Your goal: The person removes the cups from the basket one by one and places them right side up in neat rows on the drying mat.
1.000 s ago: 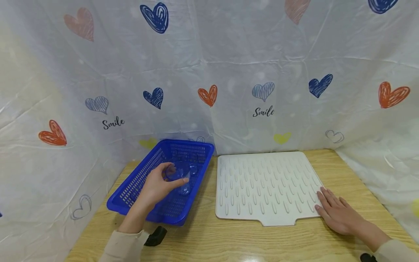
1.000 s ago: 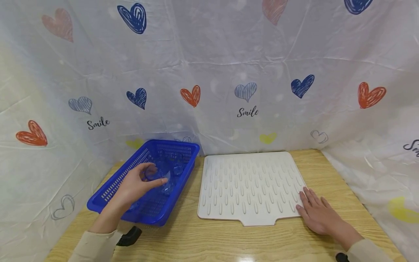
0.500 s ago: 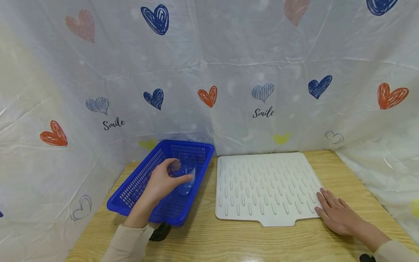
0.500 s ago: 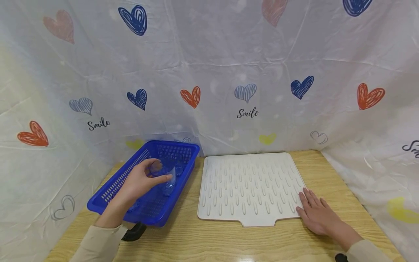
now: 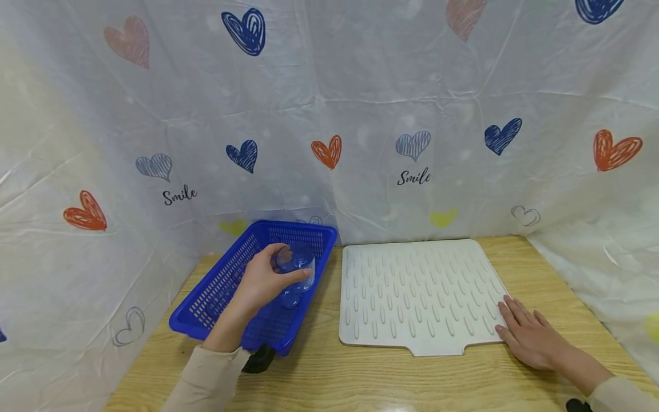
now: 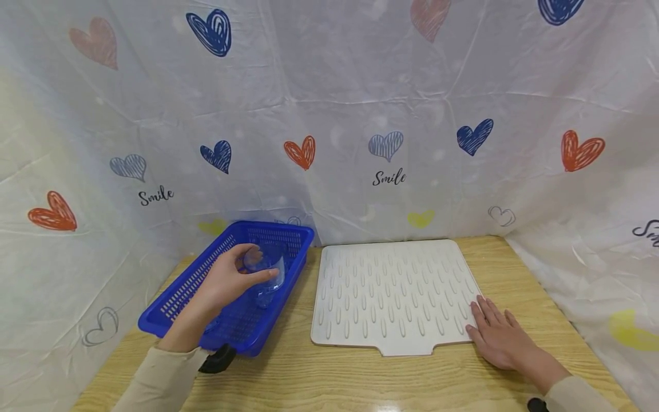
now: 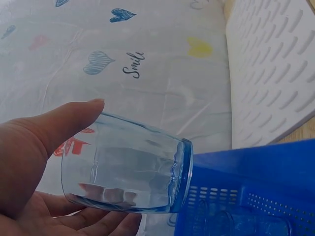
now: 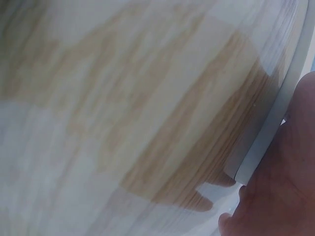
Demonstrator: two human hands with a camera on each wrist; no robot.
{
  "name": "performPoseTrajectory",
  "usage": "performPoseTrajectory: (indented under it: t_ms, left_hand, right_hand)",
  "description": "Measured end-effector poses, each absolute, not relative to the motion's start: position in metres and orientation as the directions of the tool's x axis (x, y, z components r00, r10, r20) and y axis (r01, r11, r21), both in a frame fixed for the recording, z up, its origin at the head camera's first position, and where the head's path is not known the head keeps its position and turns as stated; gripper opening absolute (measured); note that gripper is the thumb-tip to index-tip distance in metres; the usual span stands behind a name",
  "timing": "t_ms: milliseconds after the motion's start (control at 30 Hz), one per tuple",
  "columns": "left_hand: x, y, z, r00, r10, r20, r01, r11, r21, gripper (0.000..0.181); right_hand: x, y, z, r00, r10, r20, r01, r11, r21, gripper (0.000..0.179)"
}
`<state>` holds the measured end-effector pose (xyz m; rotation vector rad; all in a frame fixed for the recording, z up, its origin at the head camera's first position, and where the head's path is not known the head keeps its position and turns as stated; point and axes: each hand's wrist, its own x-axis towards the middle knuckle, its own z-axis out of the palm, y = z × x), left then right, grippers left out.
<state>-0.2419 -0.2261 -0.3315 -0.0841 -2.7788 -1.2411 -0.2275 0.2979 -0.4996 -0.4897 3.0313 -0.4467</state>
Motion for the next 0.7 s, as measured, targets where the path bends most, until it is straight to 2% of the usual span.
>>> performPoseTrajectory:
  t_ms: [267, 700]
  left_hand:
    - [-0.245, -0.214, -0.328, -0.993, 0.028, 0.111, 0.102, 0.657, 0.747, 0.09]
    - [-0.25, -0.193, -0.322, -0.991, 0.065, 0.121, 0.134, 0.652, 0.746, 0.091]
  right_hand:
    - [-0.23, 0.305, -0.509, -0.938, -0.338, 0.078, -0.345, 0.884, -0.317, 0.067]
    - [-0.233, 0.306, -0.514, -0.943, -0.326, 0.059, -0.327, 0.886, -0.328, 0.068]
